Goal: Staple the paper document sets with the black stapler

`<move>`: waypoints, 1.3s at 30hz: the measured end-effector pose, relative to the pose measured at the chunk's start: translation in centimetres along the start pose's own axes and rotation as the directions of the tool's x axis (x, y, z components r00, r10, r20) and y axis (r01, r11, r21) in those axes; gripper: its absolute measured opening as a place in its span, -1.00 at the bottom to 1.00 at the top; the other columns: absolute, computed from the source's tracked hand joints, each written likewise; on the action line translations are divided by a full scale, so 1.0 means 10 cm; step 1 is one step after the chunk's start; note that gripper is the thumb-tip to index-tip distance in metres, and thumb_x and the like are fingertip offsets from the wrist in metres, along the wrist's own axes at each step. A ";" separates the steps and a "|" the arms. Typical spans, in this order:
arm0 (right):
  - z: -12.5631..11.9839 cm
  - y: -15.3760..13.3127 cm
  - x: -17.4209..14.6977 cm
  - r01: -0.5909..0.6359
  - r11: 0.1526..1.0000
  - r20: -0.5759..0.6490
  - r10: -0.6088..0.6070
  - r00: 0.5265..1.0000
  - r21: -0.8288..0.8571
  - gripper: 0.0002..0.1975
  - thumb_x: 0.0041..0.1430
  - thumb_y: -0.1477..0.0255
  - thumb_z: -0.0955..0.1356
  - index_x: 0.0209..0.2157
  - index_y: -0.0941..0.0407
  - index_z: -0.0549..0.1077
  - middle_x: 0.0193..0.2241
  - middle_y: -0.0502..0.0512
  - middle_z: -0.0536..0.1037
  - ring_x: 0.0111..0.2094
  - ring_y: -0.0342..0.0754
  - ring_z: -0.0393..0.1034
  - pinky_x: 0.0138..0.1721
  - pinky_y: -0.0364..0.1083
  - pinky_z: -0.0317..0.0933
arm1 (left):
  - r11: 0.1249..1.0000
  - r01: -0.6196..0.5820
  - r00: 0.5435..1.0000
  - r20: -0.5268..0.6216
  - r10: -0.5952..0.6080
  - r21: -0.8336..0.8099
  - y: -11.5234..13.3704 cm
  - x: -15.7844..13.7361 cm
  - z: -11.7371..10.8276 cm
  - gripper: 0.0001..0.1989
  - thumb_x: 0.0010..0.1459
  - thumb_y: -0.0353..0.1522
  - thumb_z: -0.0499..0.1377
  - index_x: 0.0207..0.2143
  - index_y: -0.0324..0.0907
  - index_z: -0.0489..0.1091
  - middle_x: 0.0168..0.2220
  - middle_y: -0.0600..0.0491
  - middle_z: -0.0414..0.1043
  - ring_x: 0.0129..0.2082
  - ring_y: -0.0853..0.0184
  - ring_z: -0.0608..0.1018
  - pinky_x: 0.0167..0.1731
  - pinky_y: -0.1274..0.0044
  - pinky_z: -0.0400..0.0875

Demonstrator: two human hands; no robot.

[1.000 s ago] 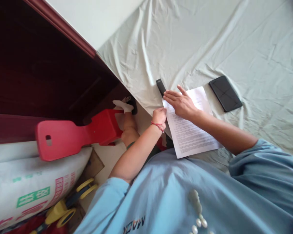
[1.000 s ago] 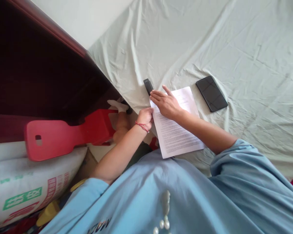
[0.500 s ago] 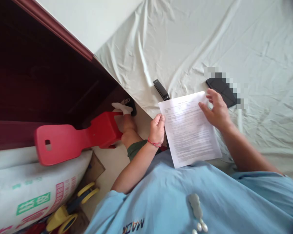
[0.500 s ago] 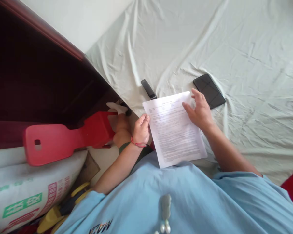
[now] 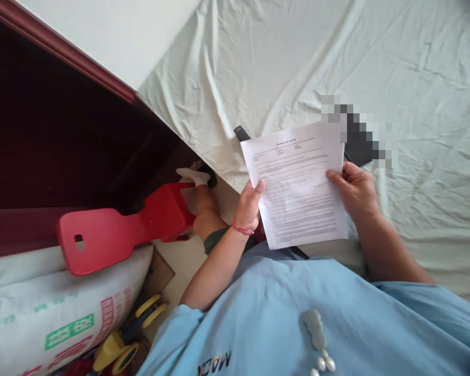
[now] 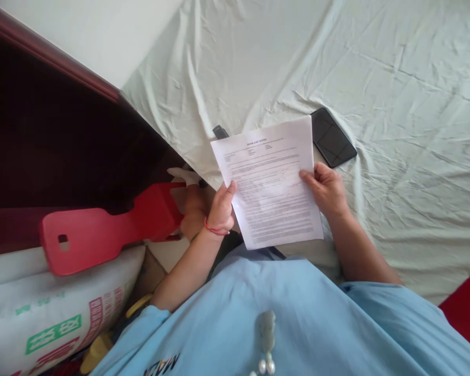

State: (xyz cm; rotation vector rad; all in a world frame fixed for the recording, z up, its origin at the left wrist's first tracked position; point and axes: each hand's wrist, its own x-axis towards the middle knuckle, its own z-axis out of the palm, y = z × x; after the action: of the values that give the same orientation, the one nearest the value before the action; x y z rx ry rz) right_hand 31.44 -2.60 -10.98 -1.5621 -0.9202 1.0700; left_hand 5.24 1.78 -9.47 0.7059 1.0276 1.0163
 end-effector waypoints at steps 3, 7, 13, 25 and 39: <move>0.00 0.01 0.01 -0.008 1.000 0.004 0.008 1.000 0.024 -0.62 0.18 -0.02 0.50 -0.28 -0.02 0.49 -0.41 0.02 0.58 -0.47 -0.03 0.38 -0.47 -0.03 0.28 | 0.986 0.117 0.991 0.043 -0.123 0.116 -0.06 -0.10 -0.04 -0.41 -0.03 0.02 0.60 -0.12 -0.22 0.67 -0.04 -0.17 0.70 0.17 -0.09 0.66 0.26 0.15 0.50; -0.02 0.03 -0.01 0.042 0.997 -0.067 -0.046 0.997 -0.062 -0.65 0.20 0.01 0.50 -0.30 -0.01 0.50 -0.44 0.00 0.54 -0.47 -0.06 0.35 -0.47 -0.06 0.24 | 0.983 0.087 0.996 -0.009 -0.087 0.160 -0.10 -0.10 -0.13 -0.40 -0.03 0.03 0.59 -0.12 -0.23 0.70 -0.06 -0.18 0.71 0.08 -0.05 0.70 0.23 0.16 0.54; -0.02 0.03 -0.03 0.085 0.962 -0.061 -0.105 0.993 -0.260 -0.68 0.18 0.06 0.50 -0.40 0.00 0.50 -0.51 -0.01 0.52 -0.51 -0.08 0.31 -0.48 -0.07 0.17 | 0.978 0.012 0.999 -0.045 -0.003 0.208 -0.07 0.00 -0.17 -0.42 -0.04 0.06 0.58 -0.19 -0.21 0.69 -0.15 -0.15 0.71 0.00 0.01 0.71 0.08 0.26 0.61; 0.00 0.03 -0.05 0.055 0.942 -0.100 -0.094 0.991 -0.332 -0.68 0.19 0.05 0.48 -0.43 -0.02 0.54 -0.54 0.00 0.56 -0.51 -0.04 0.35 -0.46 -0.04 0.19 | 0.953 -0.099 0.980 -0.136 0.143 0.287 -0.21 -0.02 -0.29 -0.49 0.23 0.10 0.40 -0.15 -0.16 0.67 -0.17 -0.08 0.68 -0.10 0.18 0.68 0.03 0.41 0.53; -0.04 0.03 -0.01 0.083 0.898 -0.007 -0.095 0.995 -0.433 -0.50 0.20 -0.03 0.48 -0.52 -0.01 0.26 -0.62 -0.07 0.29 -0.54 -0.09 0.14 -0.48 -0.05 0.07 | 0.989 0.058 0.975 -0.219 -0.026 0.136 -0.18 -0.03 -0.30 -0.43 -0.21 -0.07 0.67 -0.22 -0.19 0.64 -0.20 -0.02 0.71 -0.26 0.24 0.68 -0.06 0.37 0.56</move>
State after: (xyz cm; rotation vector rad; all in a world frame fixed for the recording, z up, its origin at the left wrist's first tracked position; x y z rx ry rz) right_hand 31.82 -2.91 -11.24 -1.8678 -1.2601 0.8081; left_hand 3.02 0.84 -12.07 0.6962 1.3103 1.0056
